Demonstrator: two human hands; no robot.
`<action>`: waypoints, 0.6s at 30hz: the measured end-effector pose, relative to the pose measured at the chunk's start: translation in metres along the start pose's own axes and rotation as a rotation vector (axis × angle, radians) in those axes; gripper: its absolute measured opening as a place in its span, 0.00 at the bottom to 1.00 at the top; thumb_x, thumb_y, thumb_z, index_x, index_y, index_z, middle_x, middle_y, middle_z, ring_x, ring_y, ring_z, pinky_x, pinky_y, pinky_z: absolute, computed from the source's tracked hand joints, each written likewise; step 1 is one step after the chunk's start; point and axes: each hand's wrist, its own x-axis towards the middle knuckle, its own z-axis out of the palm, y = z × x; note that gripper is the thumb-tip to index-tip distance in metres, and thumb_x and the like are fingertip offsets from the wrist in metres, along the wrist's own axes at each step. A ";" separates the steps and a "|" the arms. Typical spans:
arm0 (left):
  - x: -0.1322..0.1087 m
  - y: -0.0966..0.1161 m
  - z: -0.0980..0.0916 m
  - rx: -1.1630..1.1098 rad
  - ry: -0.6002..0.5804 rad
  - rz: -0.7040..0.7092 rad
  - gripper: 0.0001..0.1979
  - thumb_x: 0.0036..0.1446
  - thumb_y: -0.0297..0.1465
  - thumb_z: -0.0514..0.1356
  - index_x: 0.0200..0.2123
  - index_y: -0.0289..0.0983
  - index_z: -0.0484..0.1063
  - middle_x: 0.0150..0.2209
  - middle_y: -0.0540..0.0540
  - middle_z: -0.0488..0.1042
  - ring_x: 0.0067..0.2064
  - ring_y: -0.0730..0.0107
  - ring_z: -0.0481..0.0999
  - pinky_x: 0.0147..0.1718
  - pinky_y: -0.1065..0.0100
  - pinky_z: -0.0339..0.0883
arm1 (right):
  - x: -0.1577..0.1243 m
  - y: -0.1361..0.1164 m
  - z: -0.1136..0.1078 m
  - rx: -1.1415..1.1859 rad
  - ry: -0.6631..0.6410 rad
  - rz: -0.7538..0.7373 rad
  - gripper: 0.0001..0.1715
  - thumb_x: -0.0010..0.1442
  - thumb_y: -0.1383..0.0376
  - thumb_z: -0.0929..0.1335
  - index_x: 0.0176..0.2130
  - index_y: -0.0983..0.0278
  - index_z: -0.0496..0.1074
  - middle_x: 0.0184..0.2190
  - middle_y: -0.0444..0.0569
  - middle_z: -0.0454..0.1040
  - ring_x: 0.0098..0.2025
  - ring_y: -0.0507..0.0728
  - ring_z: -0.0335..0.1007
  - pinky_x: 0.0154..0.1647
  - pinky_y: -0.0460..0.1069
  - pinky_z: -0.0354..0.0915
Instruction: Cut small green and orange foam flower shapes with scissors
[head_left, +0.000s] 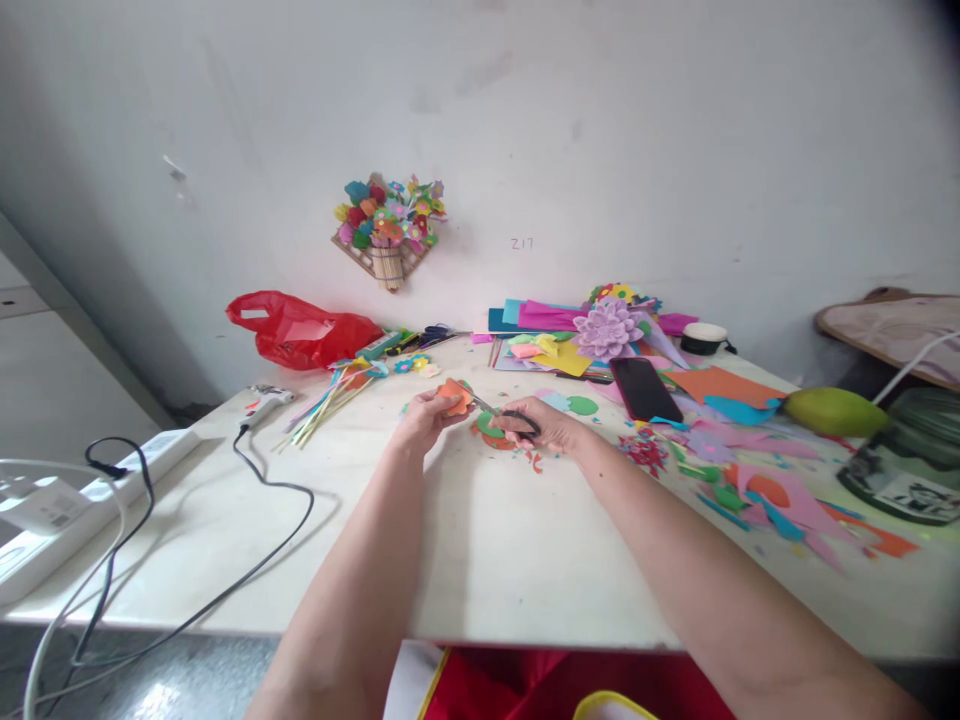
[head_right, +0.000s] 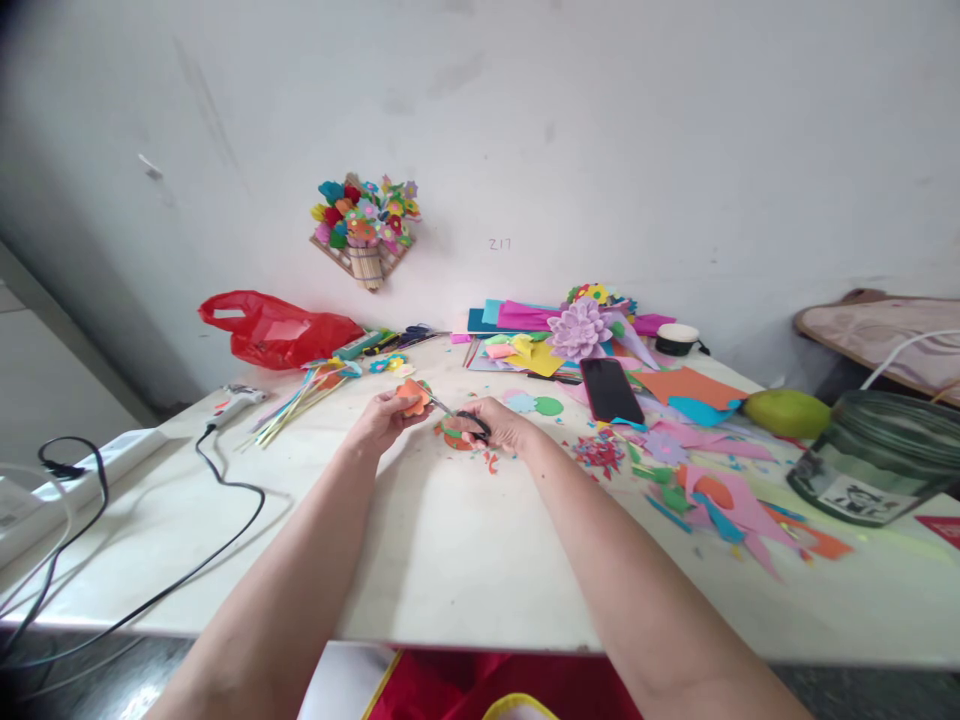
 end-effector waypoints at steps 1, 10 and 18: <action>0.000 0.000 0.000 0.004 -0.002 -0.005 0.10 0.38 0.26 0.67 0.29 0.30 0.77 0.29 0.41 0.78 0.33 0.62 0.79 0.36 0.65 0.72 | -0.001 -0.002 0.000 -0.006 -0.001 0.012 0.17 0.49 0.57 0.71 0.24 0.67 0.64 0.14 0.40 0.64 0.12 0.45 0.54 0.11 0.42 0.45; 0.002 -0.001 -0.004 0.008 -0.007 -0.016 0.08 0.39 0.26 0.66 0.27 0.29 0.77 0.29 0.41 0.78 0.32 0.62 0.78 0.35 0.66 0.72 | -0.008 -0.010 0.003 0.030 -0.018 0.073 0.13 0.51 0.60 0.69 0.26 0.67 0.65 0.14 0.39 0.64 0.12 0.45 0.54 0.11 0.41 0.46; 0.001 -0.001 -0.004 0.003 -0.005 -0.007 0.08 0.39 0.26 0.67 0.27 0.30 0.77 0.28 0.41 0.78 0.32 0.63 0.79 0.34 0.66 0.72 | -0.005 -0.008 0.004 0.032 -0.019 0.072 0.15 0.51 0.60 0.70 0.25 0.67 0.64 0.14 0.40 0.65 0.12 0.44 0.54 0.10 0.41 0.46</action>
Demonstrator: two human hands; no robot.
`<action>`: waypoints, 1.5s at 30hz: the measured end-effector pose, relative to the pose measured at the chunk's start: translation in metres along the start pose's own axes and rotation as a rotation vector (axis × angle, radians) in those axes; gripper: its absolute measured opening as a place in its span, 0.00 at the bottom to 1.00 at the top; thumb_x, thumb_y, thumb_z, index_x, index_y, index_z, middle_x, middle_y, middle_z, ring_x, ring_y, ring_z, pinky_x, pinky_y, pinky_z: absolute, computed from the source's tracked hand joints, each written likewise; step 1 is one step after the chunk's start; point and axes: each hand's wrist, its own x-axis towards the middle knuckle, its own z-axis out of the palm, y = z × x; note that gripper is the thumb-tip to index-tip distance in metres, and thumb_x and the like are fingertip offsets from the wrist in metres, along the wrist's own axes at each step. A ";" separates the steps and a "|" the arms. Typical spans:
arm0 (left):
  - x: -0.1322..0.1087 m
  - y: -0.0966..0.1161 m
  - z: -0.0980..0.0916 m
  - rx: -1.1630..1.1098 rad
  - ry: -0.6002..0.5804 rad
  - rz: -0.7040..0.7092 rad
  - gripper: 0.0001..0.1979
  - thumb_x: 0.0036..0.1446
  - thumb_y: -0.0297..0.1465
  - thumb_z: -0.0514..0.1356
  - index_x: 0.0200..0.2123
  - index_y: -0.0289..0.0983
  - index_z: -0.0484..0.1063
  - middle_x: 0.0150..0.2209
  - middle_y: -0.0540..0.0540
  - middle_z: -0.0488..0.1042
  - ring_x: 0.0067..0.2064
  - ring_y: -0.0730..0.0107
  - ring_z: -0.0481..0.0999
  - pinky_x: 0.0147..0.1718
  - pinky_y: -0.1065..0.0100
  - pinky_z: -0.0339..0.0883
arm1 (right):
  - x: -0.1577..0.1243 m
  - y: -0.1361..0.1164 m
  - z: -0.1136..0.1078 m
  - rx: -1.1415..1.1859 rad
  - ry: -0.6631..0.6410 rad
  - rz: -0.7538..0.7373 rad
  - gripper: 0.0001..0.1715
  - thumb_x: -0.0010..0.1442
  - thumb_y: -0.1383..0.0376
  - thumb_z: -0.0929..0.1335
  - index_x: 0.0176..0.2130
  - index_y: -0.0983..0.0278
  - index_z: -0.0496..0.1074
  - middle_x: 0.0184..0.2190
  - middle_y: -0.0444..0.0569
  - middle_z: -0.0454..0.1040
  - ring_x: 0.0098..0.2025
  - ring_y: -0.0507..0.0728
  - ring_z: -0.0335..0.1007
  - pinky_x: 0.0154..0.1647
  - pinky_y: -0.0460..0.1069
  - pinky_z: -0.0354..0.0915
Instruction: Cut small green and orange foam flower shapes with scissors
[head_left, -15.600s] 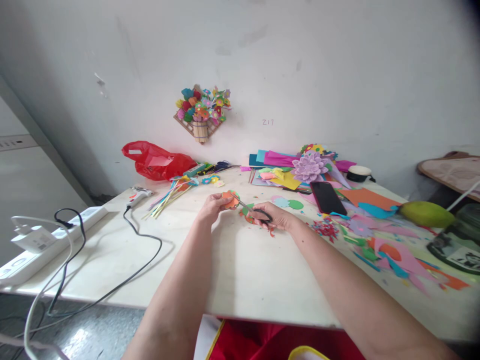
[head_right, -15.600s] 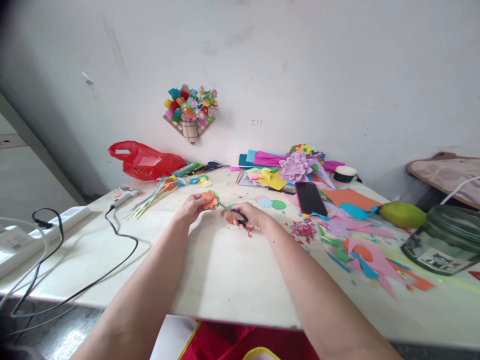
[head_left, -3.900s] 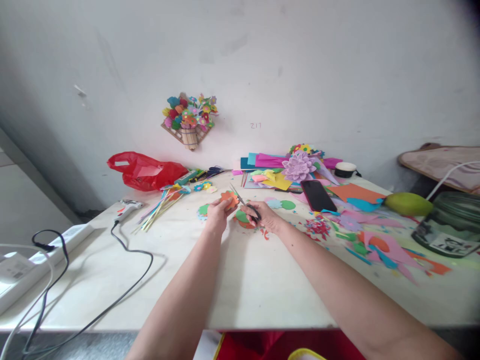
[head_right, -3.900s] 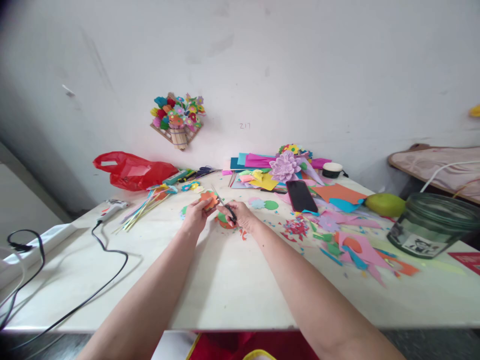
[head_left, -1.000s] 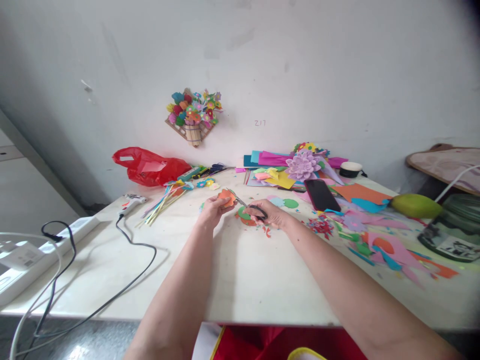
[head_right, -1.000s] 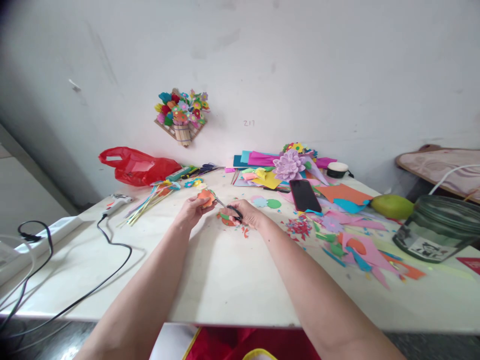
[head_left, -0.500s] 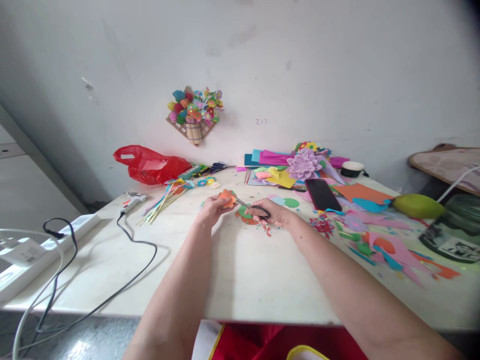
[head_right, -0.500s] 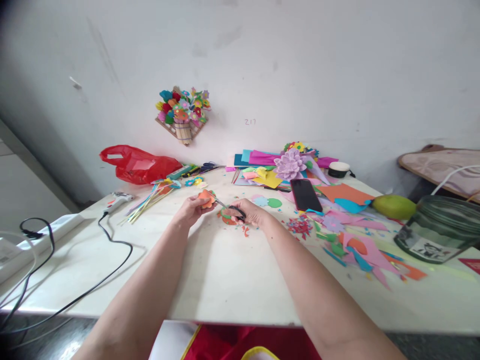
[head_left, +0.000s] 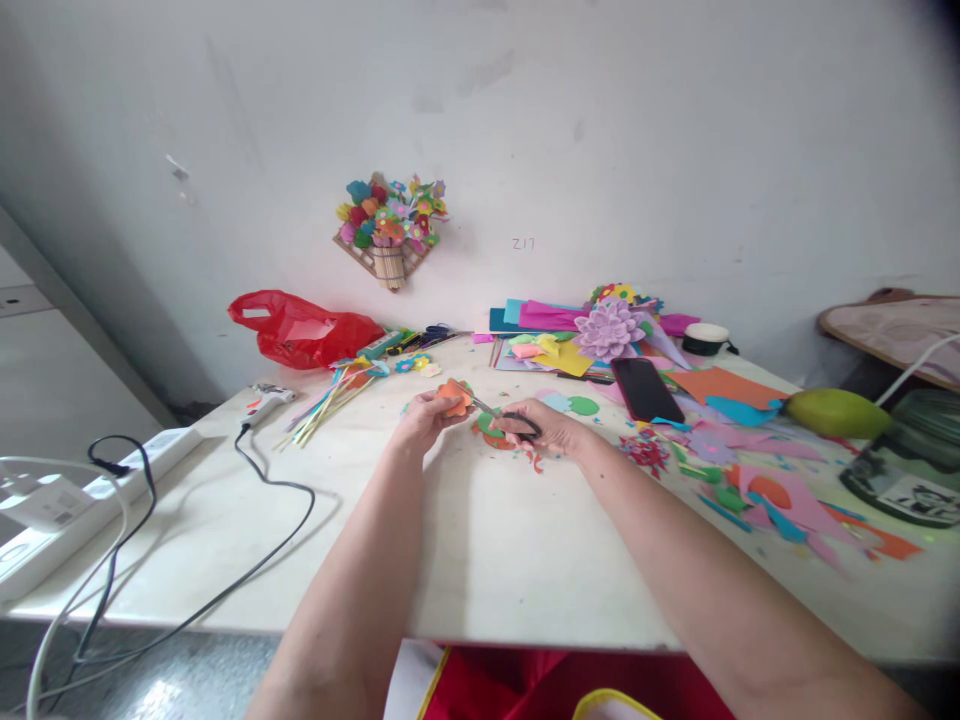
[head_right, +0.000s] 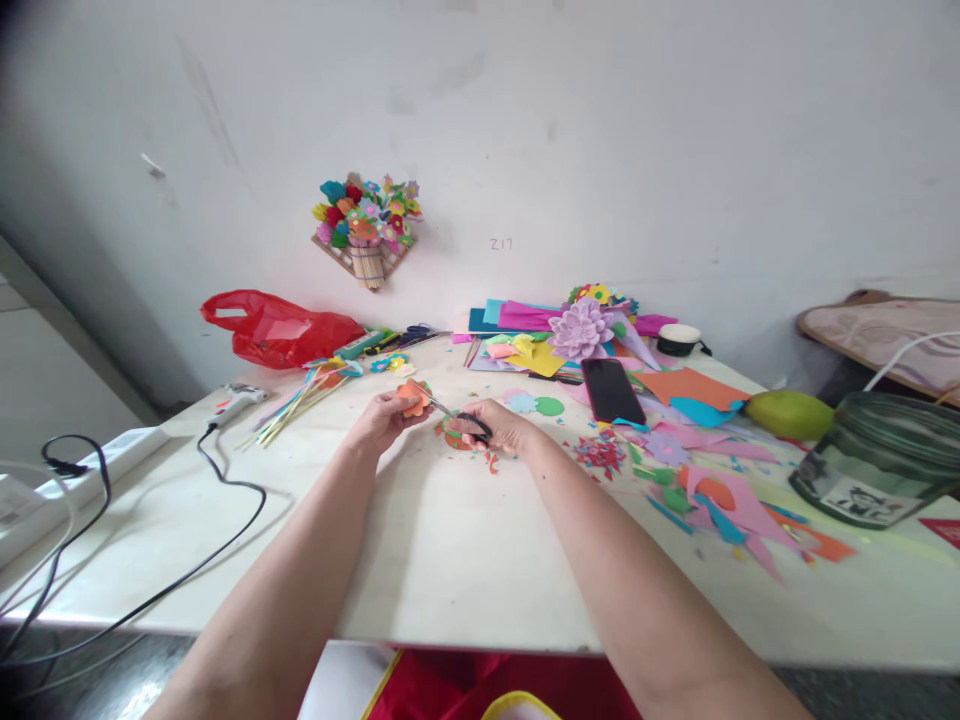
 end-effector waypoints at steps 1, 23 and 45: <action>0.000 0.000 0.000 -0.003 -0.001 0.001 0.08 0.39 0.26 0.67 0.27 0.30 0.77 0.28 0.41 0.78 0.32 0.63 0.79 0.35 0.66 0.72 | 0.001 0.002 -0.001 0.006 0.001 -0.002 0.15 0.51 0.60 0.70 0.25 0.67 0.64 0.14 0.40 0.65 0.12 0.44 0.54 0.10 0.40 0.46; -0.001 0.000 0.001 0.026 -0.011 0.002 0.10 0.38 0.26 0.67 0.29 0.30 0.77 0.29 0.41 0.78 0.32 0.63 0.78 0.35 0.65 0.72 | 0.004 0.007 -0.003 0.002 -0.025 -0.022 0.16 0.51 0.58 0.71 0.26 0.67 0.64 0.15 0.40 0.66 0.12 0.44 0.56 0.08 0.40 0.44; -0.002 0.001 0.002 0.028 -0.009 0.010 0.10 0.38 0.27 0.68 0.28 0.30 0.77 0.28 0.42 0.78 0.32 0.63 0.78 0.34 0.66 0.71 | 0.006 0.008 0.000 -0.002 0.013 -0.047 0.14 0.49 0.59 0.70 0.25 0.66 0.64 0.13 0.39 0.64 0.12 0.45 0.54 0.10 0.41 0.47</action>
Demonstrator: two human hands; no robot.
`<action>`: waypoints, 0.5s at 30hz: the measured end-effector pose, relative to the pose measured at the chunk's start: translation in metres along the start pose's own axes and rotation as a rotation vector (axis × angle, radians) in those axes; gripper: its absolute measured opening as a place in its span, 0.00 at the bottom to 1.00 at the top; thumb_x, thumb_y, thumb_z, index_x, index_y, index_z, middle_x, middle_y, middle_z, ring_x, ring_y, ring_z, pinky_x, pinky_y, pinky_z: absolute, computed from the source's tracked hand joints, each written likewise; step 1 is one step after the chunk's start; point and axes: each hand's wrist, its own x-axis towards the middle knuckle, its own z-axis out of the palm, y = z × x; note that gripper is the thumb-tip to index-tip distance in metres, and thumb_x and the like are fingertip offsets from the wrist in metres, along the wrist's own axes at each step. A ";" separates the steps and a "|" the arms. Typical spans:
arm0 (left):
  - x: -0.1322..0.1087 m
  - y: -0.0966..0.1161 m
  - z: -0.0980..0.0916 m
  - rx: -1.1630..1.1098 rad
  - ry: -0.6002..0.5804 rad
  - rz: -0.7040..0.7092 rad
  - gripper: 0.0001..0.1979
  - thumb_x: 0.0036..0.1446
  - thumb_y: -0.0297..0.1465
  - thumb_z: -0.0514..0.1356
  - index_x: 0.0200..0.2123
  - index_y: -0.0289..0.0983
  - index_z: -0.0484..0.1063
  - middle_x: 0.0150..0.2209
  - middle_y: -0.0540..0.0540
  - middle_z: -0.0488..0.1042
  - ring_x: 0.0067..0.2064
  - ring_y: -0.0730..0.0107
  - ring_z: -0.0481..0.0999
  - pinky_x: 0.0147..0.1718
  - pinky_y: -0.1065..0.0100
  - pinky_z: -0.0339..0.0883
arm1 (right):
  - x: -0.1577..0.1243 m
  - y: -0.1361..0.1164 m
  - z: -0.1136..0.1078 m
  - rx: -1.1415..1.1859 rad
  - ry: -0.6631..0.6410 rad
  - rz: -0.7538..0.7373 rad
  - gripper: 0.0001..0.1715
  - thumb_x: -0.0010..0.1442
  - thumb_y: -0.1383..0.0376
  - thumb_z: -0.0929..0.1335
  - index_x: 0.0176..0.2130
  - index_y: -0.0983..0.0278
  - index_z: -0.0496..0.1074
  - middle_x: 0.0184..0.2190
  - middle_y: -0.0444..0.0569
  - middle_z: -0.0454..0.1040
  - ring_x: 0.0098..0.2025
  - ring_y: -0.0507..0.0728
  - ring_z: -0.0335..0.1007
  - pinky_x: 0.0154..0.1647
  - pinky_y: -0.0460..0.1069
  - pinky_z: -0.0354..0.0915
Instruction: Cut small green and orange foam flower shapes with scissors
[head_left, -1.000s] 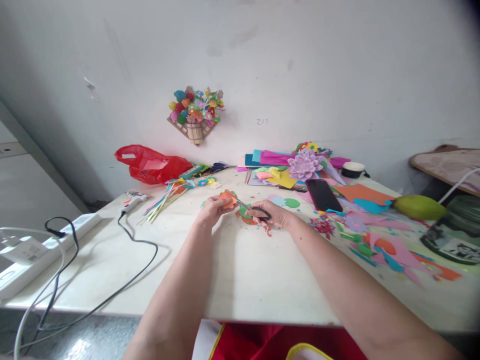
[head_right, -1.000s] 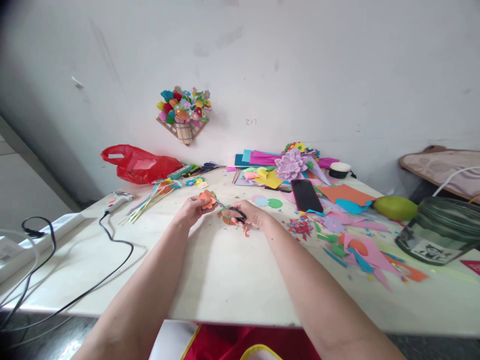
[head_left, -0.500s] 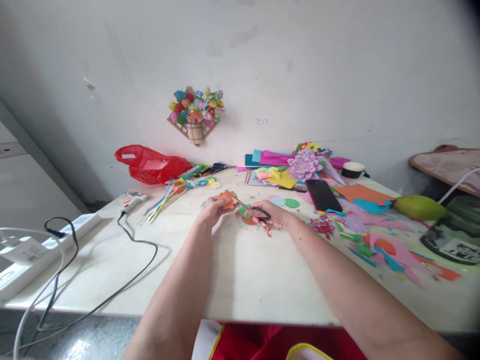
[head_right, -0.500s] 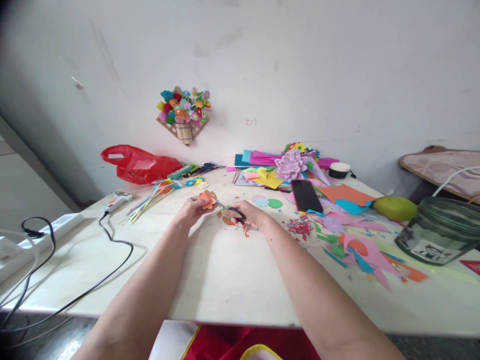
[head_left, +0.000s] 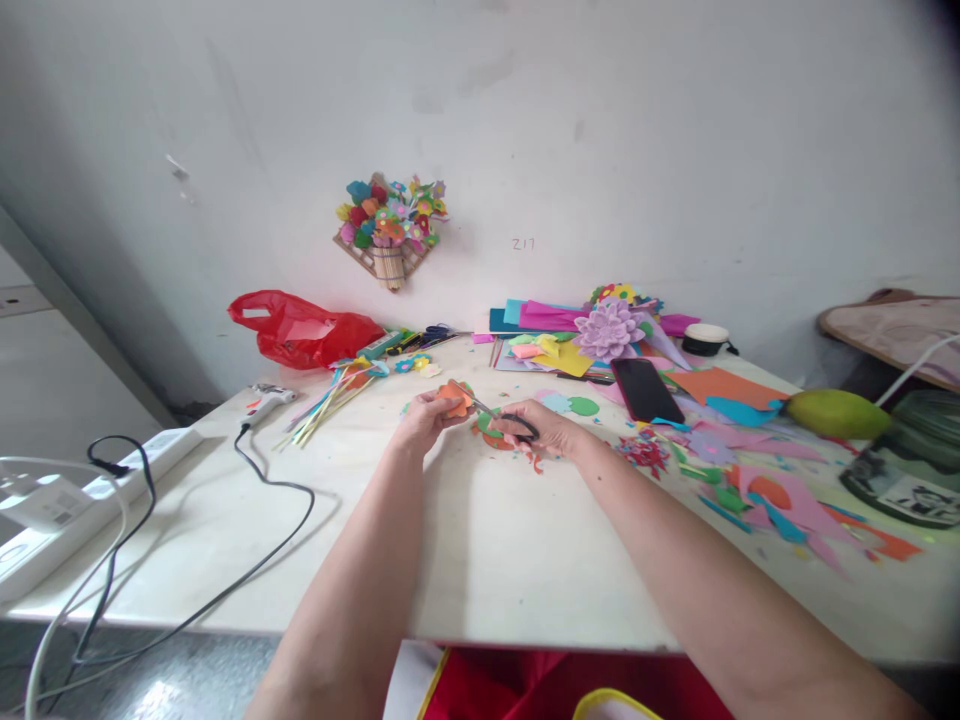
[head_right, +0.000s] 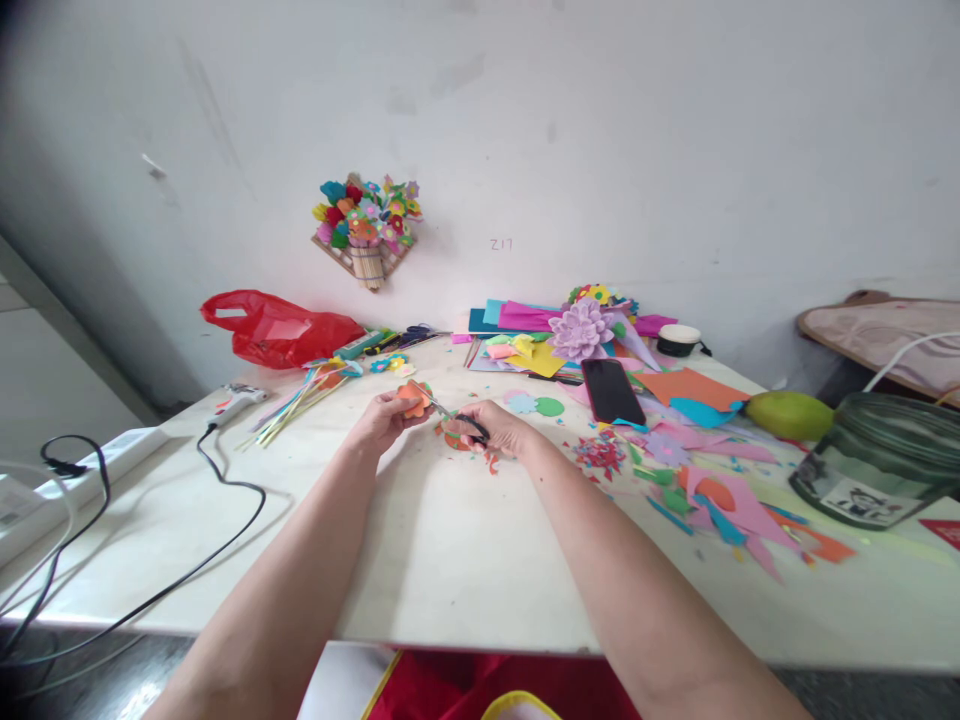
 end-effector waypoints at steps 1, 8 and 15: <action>0.000 0.000 0.000 -0.001 0.000 0.000 0.10 0.38 0.27 0.68 0.28 0.30 0.77 0.28 0.42 0.78 0.32 0.63 0.78 0.34 0.66 0.71 | 0.000 -0.001 0.000 0.002 0.002 -0.001 0.14 0.49 0.60 0.69 0.25 0.66 0.64 0.13 0.39 0.64 0.12 0.45 0.54 0.10 0.41 0.47; 0.000 0.000 0.001 -0.023 0.008 0.000 0.11 0.38 0.26 0.68 0.29 0.30 0.76 0.29 0.41 0.78 0.32 0.61 0.79 0.36 0.64 0.72 | -0.004 -0.004 0.004 -0.044 0.045 -0.045 0.14 0.47 0.60 0.70 0.24 0.67 0.65 0.13 0.39 0.63 0.12 0.44 0.54 0.11 0.41 0.46; -0.001 0.000 0.003 -0.052 0.002 0.010 0.10 0.37 0.26 0.67 0.28 0.30 0.77 0.29 0.42 0.78 0.32 0.63 0.78 0.37 0.64 0.73 | -0.004 -0.004 0.005 -0.039 0.036 -0.034 0.15 0.48 0.57 0.69 0.26 0.67 0.66 0.14 0.39 0.64 0.12 0.45 0.55 0.11 0.41 0.45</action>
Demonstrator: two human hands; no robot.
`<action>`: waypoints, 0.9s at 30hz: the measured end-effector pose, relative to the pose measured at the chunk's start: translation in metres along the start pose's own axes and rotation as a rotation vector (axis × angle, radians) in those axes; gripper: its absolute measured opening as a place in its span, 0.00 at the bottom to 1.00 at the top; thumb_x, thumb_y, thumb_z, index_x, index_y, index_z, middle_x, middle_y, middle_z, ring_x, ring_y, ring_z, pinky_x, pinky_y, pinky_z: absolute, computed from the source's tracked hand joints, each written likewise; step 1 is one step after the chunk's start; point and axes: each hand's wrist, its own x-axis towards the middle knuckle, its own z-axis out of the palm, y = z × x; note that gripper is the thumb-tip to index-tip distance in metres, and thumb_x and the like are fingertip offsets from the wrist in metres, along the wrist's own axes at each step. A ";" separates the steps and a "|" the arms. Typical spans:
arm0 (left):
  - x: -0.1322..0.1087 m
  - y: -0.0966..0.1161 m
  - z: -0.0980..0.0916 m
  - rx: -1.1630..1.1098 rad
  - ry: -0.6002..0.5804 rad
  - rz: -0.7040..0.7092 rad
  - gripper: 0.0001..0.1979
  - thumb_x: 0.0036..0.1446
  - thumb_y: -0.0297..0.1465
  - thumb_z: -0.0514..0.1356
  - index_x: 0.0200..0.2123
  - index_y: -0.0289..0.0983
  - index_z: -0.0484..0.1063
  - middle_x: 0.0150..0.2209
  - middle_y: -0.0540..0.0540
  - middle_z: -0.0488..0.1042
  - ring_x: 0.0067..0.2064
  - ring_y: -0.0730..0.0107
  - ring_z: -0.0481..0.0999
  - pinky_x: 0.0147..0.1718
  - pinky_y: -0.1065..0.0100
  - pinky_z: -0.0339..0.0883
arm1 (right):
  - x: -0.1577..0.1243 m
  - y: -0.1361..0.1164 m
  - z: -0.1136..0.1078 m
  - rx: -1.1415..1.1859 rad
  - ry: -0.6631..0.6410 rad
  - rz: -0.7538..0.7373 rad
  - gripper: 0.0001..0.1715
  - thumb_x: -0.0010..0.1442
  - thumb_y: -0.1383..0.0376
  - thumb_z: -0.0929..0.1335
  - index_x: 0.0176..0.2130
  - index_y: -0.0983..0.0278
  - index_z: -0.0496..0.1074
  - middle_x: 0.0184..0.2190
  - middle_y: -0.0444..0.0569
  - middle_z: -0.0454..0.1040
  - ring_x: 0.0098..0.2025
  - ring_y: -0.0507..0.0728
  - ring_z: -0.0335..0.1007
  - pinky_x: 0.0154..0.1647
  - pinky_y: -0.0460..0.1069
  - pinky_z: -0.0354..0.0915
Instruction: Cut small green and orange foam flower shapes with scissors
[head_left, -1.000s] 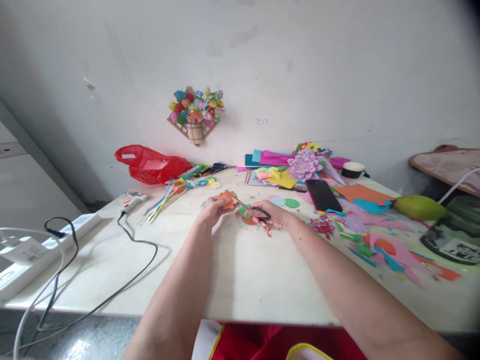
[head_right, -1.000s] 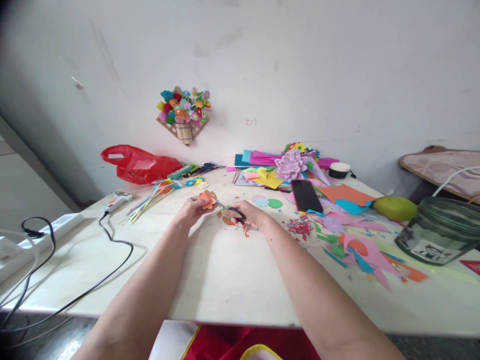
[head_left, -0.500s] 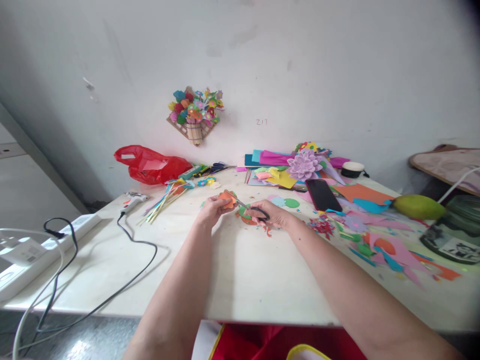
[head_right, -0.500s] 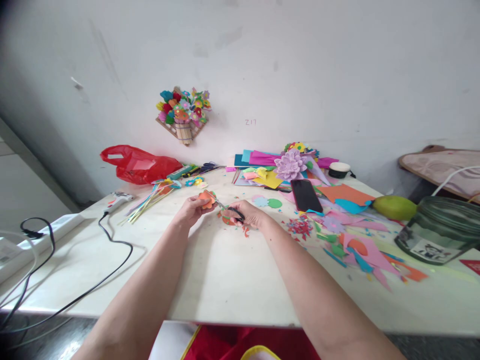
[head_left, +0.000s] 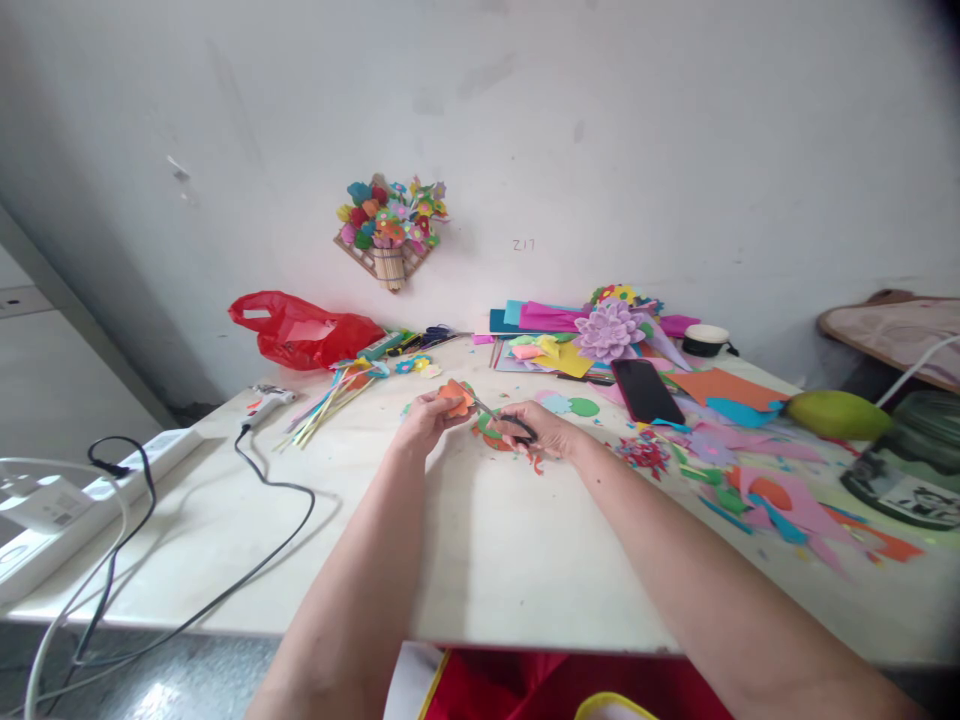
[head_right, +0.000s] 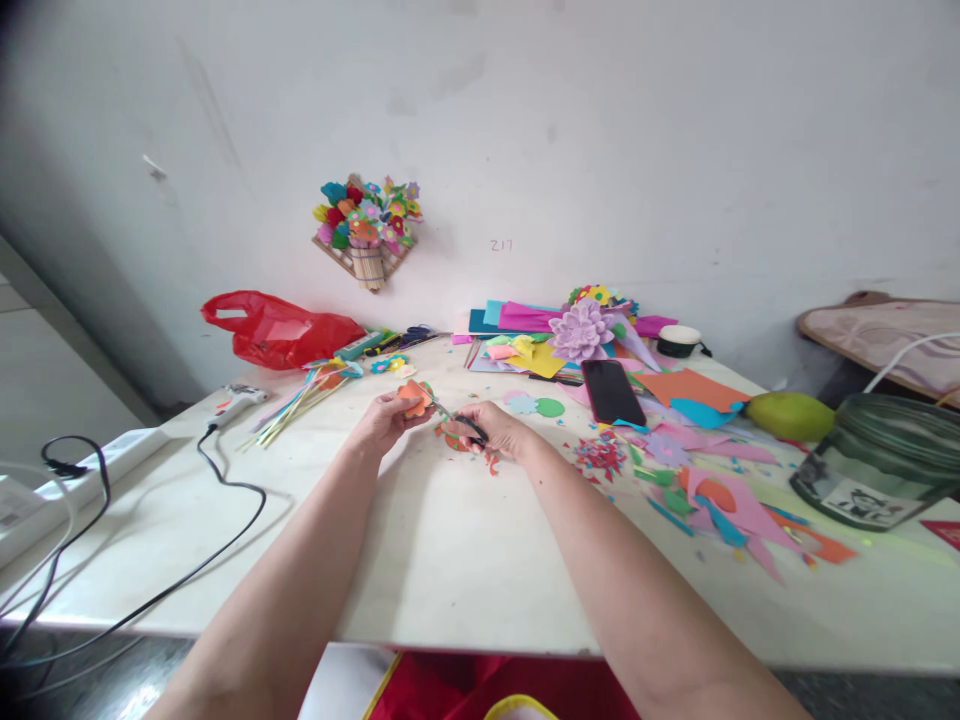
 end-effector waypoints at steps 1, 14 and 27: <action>0.000 0.000 0.001 -0.003 0.000 0.000 0.09 0.37 0.26 0.67 0.28 0.30 0.77 0.29 0.42 0.78 0.31 0.63 0.78 0.37 0.64 0.73 | 0.000 0.000 0.000 -0.005 0.004 -0.003 0.15 0.48 0.57 0.69 0.26 0.67 0.66 0.14 0.39 0.64 0.12 0.45 0.54 0.10 0.41 0.45; -0.001 0.000 0.002 -0.026 -0.009 -0.024 0.10 0.37 0.26 0.66 0.28 0.30 0.76 0.29 0.41 0.78 0.33 0.61 0.79 0.34 0.65 0.74 | 0.001 0.002 0.000 -0.004 0.032 -0.019 0.13 0.50 0.59 0.68 0.28 0.68 0.69 0.13 0.39 0.64 0.12 0.45 0.54 0.11 0.41 0.45; -0.001 0.000 0.004 -0.034 0.000 -0.037 0.07 0.37 0.24 0.66 0.25 0.32 0.74 0.26 0.46 0.76 0.27 0.70 0.74 0.33 0.63 0.74 | -0.002 -0.001 0.003 0.007 0.061 -0.045 0.15 0.49 0.57 0.69 0.26 0.68 0.67 0.14 0.39 0.63 0.13 0.44 0.53 0.12 0.41 0.44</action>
